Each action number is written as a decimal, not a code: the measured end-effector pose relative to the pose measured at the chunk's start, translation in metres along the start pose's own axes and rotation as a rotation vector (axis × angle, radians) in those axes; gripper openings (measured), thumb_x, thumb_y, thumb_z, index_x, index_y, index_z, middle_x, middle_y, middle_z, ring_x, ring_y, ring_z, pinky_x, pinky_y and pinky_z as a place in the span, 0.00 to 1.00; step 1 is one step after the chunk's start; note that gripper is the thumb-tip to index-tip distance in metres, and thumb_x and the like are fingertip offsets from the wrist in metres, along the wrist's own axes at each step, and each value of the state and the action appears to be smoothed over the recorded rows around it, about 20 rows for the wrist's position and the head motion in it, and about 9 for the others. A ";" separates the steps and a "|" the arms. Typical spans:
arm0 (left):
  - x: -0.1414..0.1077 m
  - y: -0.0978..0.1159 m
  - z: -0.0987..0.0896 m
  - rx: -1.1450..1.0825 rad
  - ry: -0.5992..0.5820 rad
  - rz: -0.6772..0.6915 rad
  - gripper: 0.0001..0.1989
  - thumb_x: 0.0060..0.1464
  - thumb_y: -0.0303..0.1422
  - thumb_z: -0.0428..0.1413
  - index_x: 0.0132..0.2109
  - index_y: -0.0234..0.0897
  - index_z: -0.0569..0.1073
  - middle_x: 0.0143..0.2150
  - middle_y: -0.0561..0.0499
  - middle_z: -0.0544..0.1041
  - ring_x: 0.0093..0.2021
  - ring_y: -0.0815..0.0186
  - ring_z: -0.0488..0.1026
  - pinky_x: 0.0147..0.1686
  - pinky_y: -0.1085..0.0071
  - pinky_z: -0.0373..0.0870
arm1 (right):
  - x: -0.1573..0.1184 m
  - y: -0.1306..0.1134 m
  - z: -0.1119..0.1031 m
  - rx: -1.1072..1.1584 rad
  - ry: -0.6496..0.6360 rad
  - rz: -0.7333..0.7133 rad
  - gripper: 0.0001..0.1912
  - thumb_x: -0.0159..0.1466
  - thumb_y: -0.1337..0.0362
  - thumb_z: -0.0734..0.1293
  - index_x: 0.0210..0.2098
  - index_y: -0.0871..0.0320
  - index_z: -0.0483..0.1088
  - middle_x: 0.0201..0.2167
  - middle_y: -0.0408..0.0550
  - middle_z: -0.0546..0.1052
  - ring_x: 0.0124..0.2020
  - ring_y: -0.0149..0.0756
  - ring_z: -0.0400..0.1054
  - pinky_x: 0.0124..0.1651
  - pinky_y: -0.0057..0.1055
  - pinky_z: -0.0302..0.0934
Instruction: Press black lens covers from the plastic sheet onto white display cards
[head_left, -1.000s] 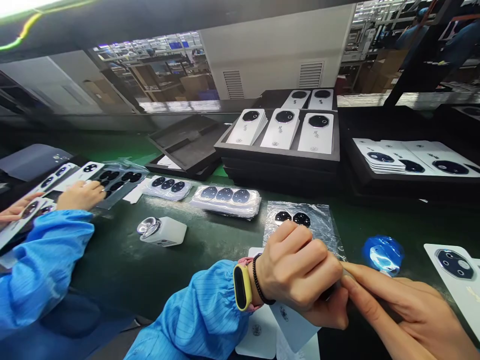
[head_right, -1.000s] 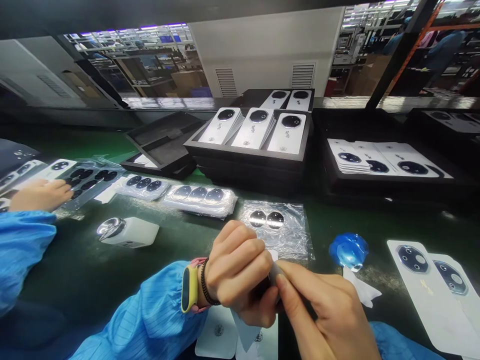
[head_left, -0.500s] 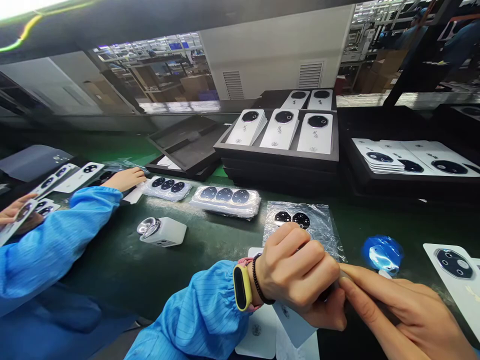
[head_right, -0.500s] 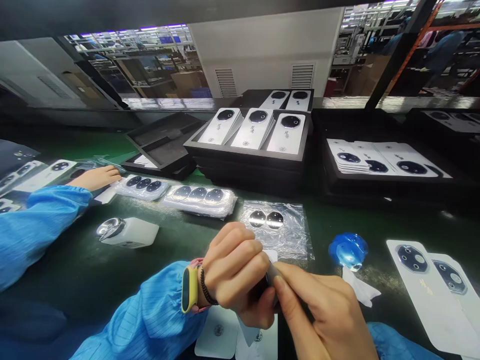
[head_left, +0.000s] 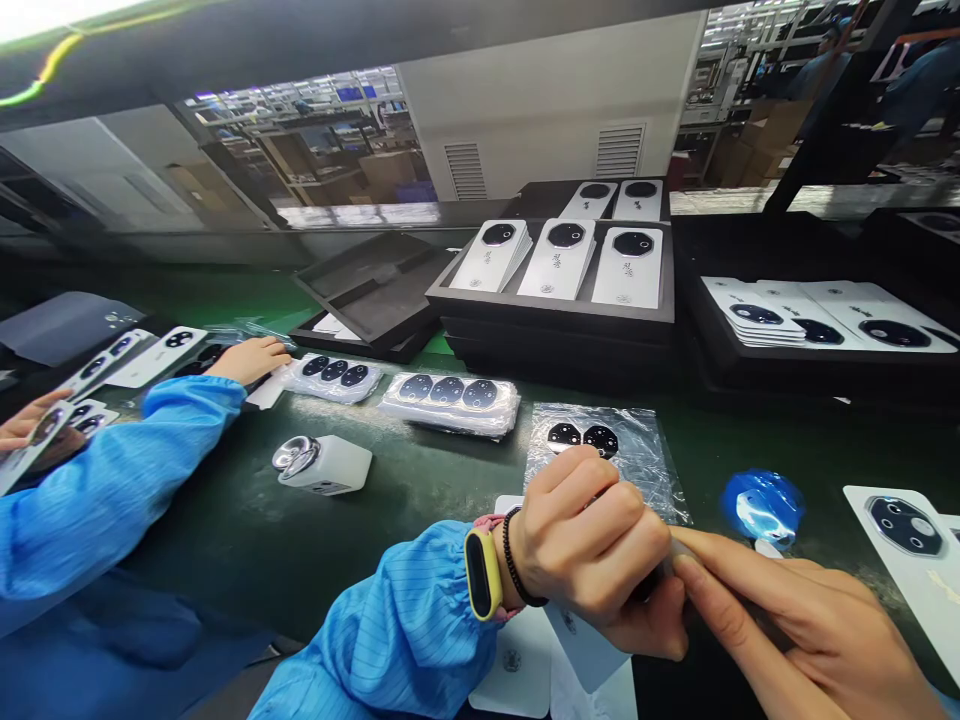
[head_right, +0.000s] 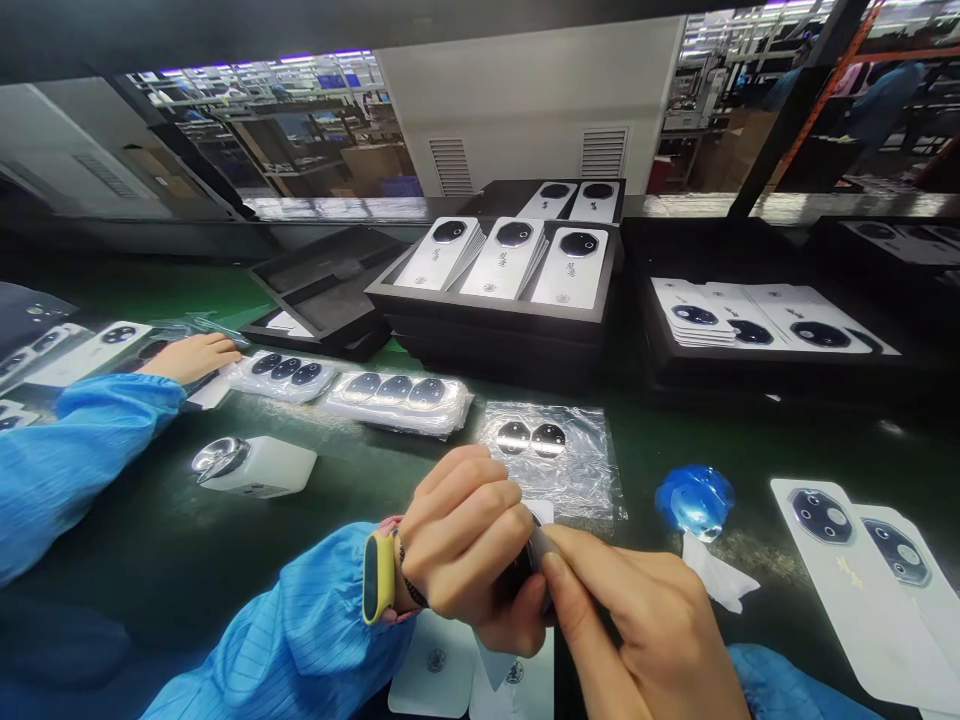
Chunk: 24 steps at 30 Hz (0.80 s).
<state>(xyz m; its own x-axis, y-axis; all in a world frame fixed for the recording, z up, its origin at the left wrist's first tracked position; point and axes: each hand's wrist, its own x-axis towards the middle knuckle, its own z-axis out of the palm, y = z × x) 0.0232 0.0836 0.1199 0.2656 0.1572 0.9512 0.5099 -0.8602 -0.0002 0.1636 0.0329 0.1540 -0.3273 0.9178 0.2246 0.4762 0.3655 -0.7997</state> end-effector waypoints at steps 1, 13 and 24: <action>0.000 0.000 0.000 -0.003 -0.005 0.000 0.17 0.50 0.29 0.40 0.15 0.37 0.60 0.15 0.53 0.56 0.19 0.68 0.55 0.20 0.68 0.54 | 0.000 0.000 0.000 0.002 0.001 0.007 0.14 0.65 0.63 0.57 0.28 0.53 0.72 0.19 0.40 0.74 0.18 0.31 0.68 0.24 0.22 0.66; 0.002 -0.005 -0.004 -0.018 -0.115 -0.008 0.15 0.47 0.29 0.43 0.16 0.37 0.62 0.16 0.52 0.57 0.19 0.67 0.55 0.21 0.67 0.60 | 0.001 0.000 0.000 0.070 -0.050 0.113 0.17 0.65 0.58 0.57 0.26 0.55 0.71 0.18 0.41 0.72 0.17 0.31 0.67 0.19 0.21 0.63; 0.004 -0.005 -0.011 -0.042 -0.096 0.014 0.14 0.46 0.27 0.46 0.15 0.37 0.62 0.16 0.54 0.53 0.20 0.69 0.55 0.33 0.66 0.74 | -0.001 0.002 -0.005 0.025 0.024 0.064 0.14 0.65 0.59 0.58 0.30 0.53 0.74 0.18 0.40 0.73 0.16 0.30 0.66 0.20 0.22 0.64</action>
<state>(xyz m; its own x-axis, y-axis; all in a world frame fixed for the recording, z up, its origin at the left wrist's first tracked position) 0.0131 0.0830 0.1267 0.3508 0.1894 0.9171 0.4715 -0.8819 0.0017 0.1690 0.0337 0.1557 -0.2773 0.9426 0.1860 0.4745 0.3026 -0.8266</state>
